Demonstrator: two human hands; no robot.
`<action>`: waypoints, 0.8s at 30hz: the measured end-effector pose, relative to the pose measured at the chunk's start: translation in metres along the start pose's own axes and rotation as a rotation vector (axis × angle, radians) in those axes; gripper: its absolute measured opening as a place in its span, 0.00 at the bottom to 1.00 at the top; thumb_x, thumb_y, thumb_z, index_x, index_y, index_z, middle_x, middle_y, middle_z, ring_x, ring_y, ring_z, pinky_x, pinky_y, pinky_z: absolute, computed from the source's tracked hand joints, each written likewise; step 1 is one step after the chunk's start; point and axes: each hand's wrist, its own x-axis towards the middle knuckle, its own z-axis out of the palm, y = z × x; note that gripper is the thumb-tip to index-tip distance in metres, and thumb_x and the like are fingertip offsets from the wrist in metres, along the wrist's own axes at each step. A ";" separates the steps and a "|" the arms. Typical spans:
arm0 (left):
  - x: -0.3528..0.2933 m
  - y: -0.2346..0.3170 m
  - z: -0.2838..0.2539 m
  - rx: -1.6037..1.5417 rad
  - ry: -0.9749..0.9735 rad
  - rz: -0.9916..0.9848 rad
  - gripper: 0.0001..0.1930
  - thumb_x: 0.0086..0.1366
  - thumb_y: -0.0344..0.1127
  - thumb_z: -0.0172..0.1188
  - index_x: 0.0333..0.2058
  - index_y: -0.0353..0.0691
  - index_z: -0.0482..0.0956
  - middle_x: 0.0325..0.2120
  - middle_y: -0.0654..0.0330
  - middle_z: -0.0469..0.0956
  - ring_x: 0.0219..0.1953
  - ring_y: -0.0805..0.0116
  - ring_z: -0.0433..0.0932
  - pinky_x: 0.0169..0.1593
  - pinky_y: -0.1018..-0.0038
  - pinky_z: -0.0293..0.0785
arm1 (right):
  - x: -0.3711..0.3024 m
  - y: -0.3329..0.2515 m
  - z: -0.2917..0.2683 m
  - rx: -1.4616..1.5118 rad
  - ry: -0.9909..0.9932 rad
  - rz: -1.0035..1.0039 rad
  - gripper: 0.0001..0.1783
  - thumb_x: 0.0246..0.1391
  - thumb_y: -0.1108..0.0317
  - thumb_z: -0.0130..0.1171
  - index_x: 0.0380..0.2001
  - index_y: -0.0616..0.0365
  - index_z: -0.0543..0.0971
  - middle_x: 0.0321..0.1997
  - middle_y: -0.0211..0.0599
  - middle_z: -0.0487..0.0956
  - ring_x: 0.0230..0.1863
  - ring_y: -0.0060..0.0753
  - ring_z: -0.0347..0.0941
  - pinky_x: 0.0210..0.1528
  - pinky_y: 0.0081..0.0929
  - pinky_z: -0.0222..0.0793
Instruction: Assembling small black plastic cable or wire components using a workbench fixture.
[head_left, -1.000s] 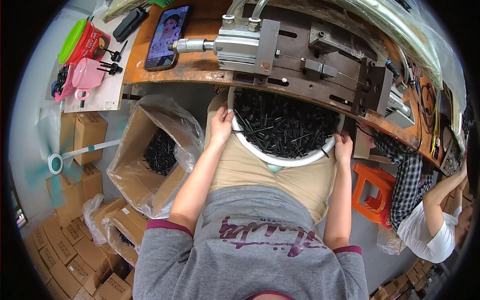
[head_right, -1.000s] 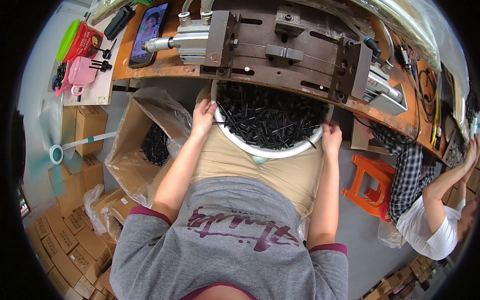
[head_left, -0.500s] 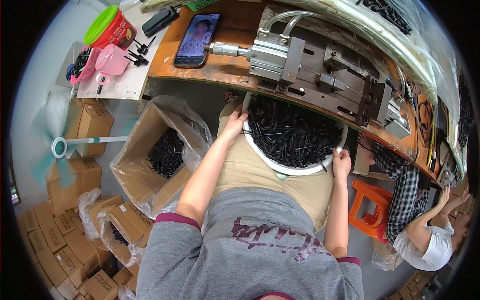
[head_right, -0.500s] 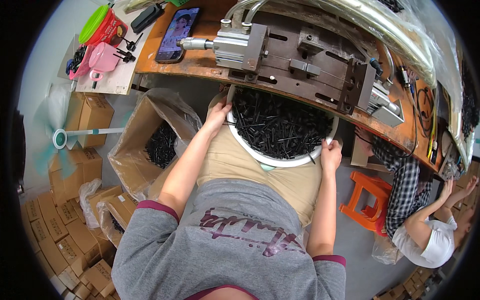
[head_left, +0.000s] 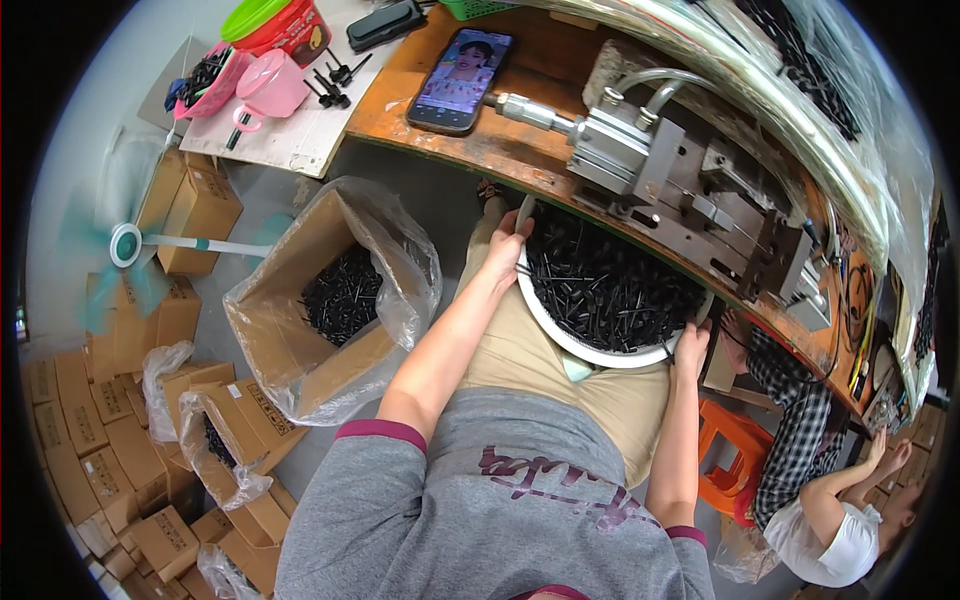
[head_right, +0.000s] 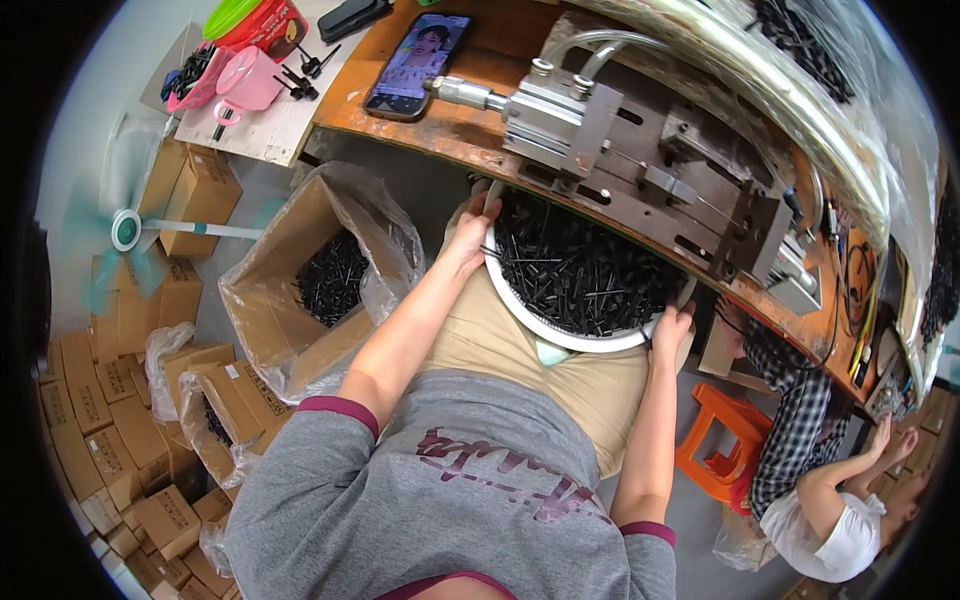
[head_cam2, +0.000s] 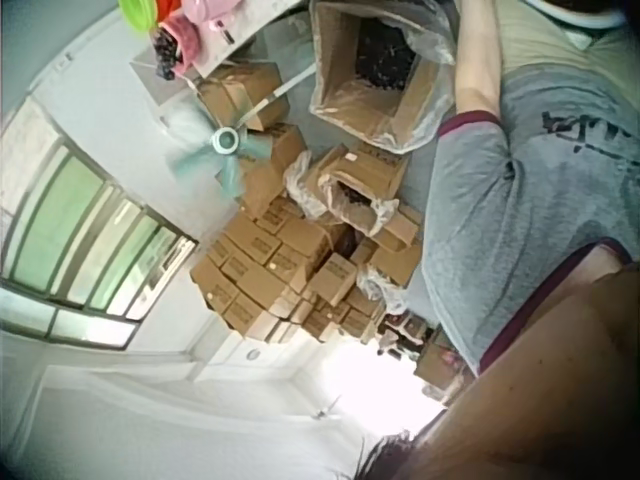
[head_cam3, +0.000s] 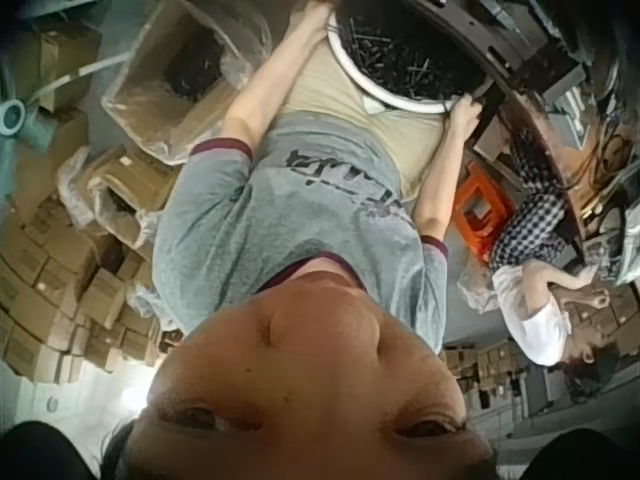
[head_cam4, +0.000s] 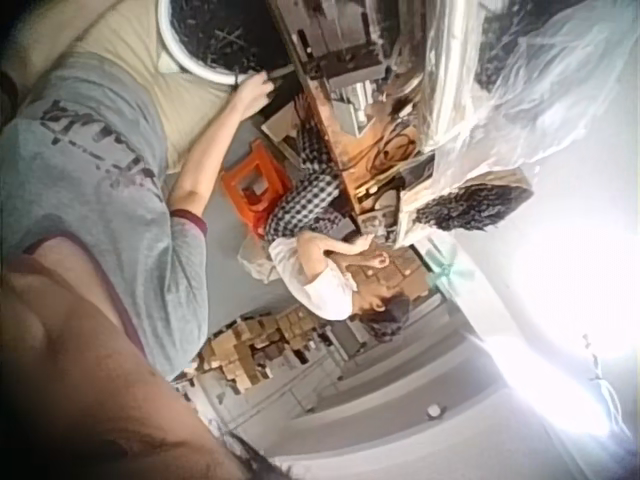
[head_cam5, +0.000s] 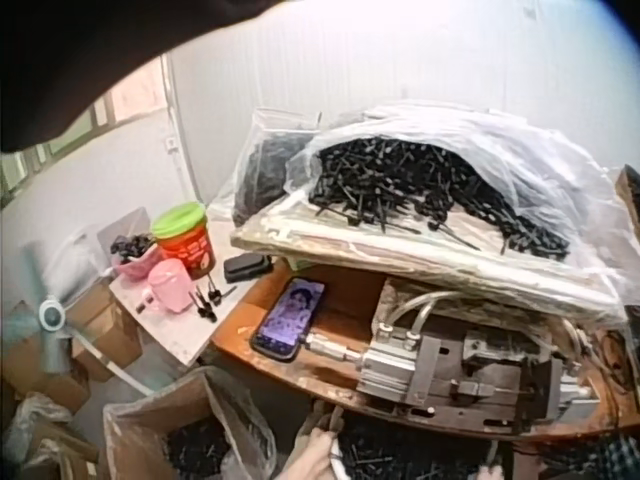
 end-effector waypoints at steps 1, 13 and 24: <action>0.004 0.007 -0.003 -0.001 0.009 0.011 0.15 0.66 0.32 0.56 0.51 0.37 0.70 0.36 0.63 0.75 0.37 0.74 0.73 0.41 0.78 0.70 | 0.005 -0.005 0.004 0.019 -0.072 0.005 0.25 0.58 0.68 0.51 0.57 0.71 0.64 0.58 0.48 0.69 0.57 0.36 0.64 0.59 0.26 0.55; 0.026 0.130 -0.063 -0.098 0.148 0.226 0.14 0.66 0.31 0.54 0.49 0.35 0.71 0.35 0.63 0.75 0.36 0.72 0.73 0.42 0.76 0.70 | 0.046 -0.056 0.144 -0.133 -0.251 -0.167 0.29 0.62 0.58 0.50 0.62 0.60 0.62 0.65 0.39 0.63 0.63 0.35 0.58 0.63 0.28 0.52; -0.112 0.176 -0.217 -0.137 0.479 0.320 0.16 0.66 0.33 0.55 0.52 0.39 0.69 0.40 0.63 0.76 0.40 0.72 0.74 0.45 0.74 0.72 | -0.074 -0.137 0.287 -0.256 -0.601 -0.123 0.28 0.58 0.54 0.53 0.53 0.67 0.70 0.55 0.61 0.70 0.58 0.50 0.65 0.59 0.35 0.56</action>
